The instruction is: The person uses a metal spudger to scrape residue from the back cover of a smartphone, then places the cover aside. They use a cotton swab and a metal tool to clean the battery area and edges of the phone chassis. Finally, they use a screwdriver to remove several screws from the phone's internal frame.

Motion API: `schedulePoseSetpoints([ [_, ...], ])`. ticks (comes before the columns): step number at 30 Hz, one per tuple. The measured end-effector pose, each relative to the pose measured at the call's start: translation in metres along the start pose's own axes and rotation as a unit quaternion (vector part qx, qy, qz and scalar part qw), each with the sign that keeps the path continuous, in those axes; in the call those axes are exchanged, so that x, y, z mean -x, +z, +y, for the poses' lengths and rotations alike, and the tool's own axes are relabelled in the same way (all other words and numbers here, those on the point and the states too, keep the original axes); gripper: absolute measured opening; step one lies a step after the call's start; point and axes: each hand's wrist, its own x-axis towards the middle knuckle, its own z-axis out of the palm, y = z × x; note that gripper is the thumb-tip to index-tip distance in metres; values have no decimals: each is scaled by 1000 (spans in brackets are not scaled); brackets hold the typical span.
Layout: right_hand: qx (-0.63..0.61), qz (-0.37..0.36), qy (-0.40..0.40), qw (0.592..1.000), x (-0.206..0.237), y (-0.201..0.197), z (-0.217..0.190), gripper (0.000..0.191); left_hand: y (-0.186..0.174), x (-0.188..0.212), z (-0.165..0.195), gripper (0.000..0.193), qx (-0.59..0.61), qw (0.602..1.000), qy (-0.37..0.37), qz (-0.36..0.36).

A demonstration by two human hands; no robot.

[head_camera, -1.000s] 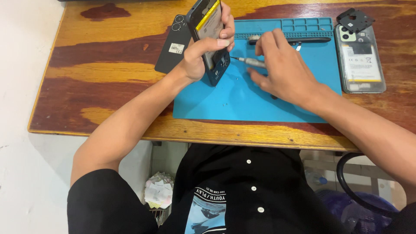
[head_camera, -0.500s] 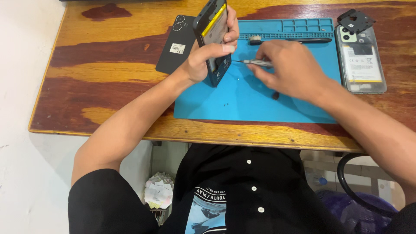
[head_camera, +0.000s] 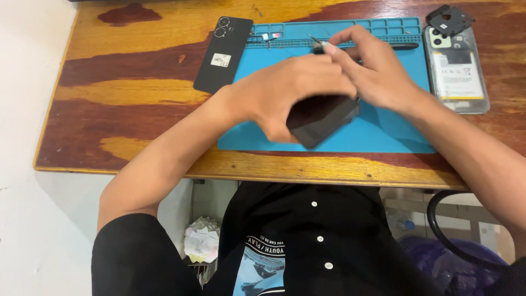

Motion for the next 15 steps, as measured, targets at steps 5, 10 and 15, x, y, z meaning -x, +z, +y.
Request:
schedulePoseSetpoints([
  [5,183,42,10,982,-7,5,-7,71,19,-14,13,79,-42,996,15,-76],
  [10,199,47,-37,978,-15,6,-12,77,23,-17,10,75,-31,995,14,-98],
  [15,273,67,-106,954,-20,7,-18,84,21,-14,1,75,-30,995,20,-94],
])
